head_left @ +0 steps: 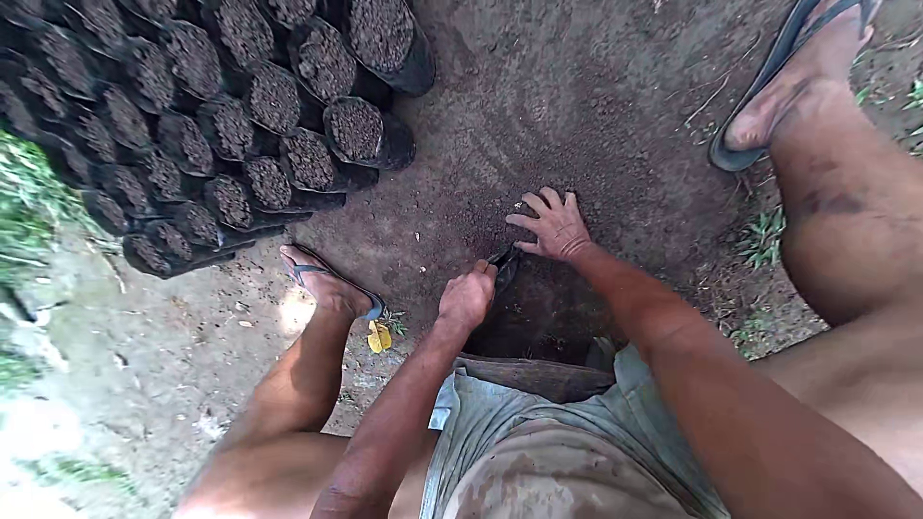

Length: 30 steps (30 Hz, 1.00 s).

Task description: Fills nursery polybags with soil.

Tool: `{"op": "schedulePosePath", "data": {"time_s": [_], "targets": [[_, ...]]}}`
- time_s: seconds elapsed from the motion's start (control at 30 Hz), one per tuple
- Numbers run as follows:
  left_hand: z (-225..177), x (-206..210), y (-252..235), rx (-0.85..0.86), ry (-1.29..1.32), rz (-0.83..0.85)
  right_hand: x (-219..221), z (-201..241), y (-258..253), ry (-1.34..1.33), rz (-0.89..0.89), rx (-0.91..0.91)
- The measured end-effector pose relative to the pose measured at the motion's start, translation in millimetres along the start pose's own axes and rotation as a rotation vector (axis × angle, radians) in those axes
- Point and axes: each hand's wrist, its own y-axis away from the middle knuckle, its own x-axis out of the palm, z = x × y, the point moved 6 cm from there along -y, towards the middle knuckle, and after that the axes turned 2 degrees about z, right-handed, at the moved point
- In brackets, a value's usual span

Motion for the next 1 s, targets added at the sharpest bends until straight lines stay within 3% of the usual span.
{"op": "schedulePosePath", "data": {"time_s": [0.23, 0.43, 0.6, 0.73, 0.87, 1.0], "targets": [[1.5, -14.3, -6.8, -0.128, 0.043, -0.092, -1.4, -3.6, 27.8, -0.093, -0.123, 0.084], [15.3, -19.6, 8.6, -0.125, 0.121, -0.132, 9.5, 10.4, 6.5, -0.032, 0.038, 0.096], [47.9, -43.4, 4.9, -0.236, 0.376, -0.388, 7.3, 4.6, -9.2, 0.036, 0.031, -0.044], [68.1, -33.0, -53.6, -0.327, 0.395, -0.127, 9.7, 14.5, 3.4, 0.012, -0.020, -0.042], [63.2, -20.3, -87.1, -0.292, 0.185, 0.157, 13.2, 21.9, 7.6, -0.011, 0.054, 0.006], [64.3, -29.5, -64.5, -0.326, 0.273, 0.057, 3.5, 24.0, 6.5, -0.180, 0.038, 0.166]]}}
